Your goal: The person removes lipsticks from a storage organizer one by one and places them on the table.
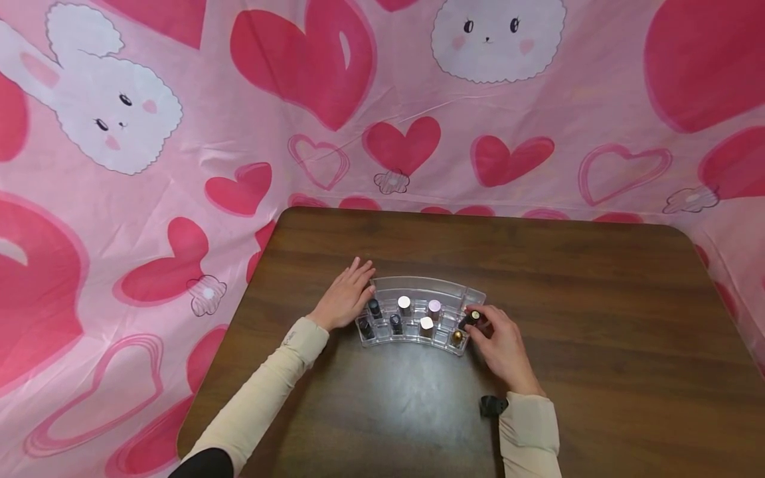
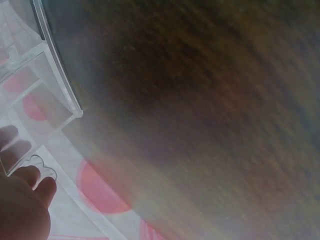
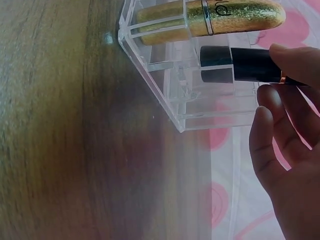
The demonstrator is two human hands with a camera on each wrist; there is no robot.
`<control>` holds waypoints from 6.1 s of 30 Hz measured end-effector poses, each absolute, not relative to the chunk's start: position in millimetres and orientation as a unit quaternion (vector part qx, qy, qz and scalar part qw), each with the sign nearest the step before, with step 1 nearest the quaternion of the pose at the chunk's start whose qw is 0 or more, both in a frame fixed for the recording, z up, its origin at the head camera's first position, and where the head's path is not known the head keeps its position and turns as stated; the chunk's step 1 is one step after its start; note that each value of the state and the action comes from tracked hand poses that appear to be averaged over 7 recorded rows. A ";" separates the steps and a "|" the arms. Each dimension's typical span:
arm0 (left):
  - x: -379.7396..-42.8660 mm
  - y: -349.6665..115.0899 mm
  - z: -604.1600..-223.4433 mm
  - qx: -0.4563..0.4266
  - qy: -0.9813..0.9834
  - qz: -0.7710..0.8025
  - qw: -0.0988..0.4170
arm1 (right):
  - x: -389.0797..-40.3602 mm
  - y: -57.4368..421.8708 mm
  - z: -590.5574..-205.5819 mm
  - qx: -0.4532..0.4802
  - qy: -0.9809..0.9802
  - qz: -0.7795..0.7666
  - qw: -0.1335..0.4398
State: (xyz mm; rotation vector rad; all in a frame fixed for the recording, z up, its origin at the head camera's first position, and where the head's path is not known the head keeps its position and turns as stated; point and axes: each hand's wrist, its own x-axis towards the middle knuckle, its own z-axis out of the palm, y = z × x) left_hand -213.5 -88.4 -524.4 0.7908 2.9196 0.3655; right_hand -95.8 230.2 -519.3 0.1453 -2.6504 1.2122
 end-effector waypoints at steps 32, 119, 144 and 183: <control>-213.2 -88.7 -525.8 0.263 0.956 0.120 0.044 | -97.4 229.2 -505.7 0.037 -0.885 0.444 0.133; -216.4 -89.0 -521.1 0.269 0.956 0.112 0.043 | -102.8 263.5 -514.5 -0.081 -0.878 0.444 0.158; -217.2 -88.9 -524.8 0.268 0.956 0.114 0.040 | -105.9 265.9 -525.6 -0.089 -0.896 0.425 0.092; -215.7 -89.3 -522.5 0.265 0.956 0.114 0.049 | -107.4 267.5 -530.4 -0.099 -0.893 0.434 0.063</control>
